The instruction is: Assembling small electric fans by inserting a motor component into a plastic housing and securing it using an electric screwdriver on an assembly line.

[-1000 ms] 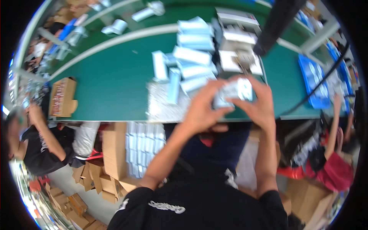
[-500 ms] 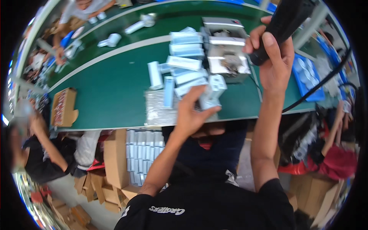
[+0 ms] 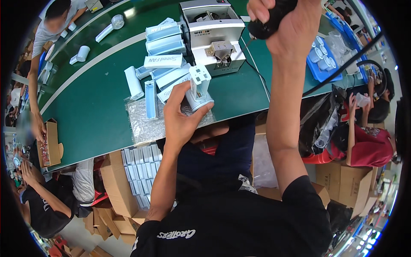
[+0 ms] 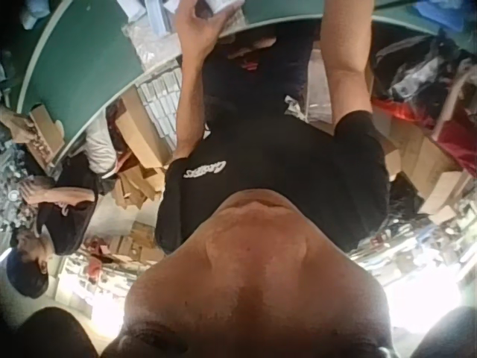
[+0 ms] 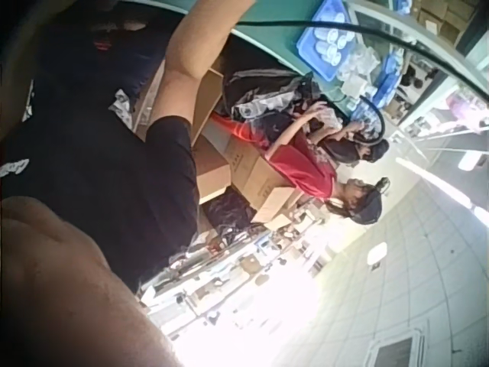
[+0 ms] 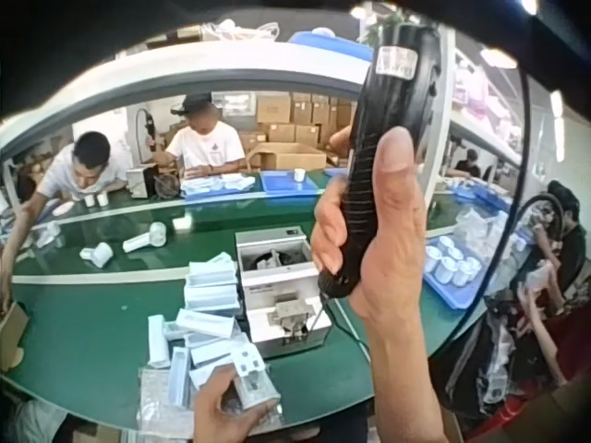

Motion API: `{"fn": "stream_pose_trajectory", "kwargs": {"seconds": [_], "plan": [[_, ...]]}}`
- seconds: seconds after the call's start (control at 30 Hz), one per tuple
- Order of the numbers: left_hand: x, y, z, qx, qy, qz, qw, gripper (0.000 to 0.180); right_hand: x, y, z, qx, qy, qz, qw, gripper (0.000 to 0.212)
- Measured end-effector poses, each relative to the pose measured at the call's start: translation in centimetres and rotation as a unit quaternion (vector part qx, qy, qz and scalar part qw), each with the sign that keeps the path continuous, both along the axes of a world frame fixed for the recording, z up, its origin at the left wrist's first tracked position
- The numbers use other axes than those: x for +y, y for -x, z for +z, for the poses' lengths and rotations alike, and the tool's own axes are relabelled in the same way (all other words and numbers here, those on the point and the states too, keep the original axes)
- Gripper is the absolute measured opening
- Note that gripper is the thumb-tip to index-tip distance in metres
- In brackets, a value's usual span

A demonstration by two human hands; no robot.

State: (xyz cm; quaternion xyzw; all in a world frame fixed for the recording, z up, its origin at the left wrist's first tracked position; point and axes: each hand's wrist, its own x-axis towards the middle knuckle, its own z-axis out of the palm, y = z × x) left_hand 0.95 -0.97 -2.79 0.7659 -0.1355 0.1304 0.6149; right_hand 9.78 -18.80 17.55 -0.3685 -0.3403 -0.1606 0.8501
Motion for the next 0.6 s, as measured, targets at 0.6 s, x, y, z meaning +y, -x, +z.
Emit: {"fn": "stream_pose_trajectory", "kwargs": {"seconds": [0.6], "plan": [[-0.1,-0.1,0.4,-0.009,-0.026,0.014,1.000,0.063,1.6,-1.3,-0.6,-0.002,0.003,-0.015,1.000,0.039]]}}
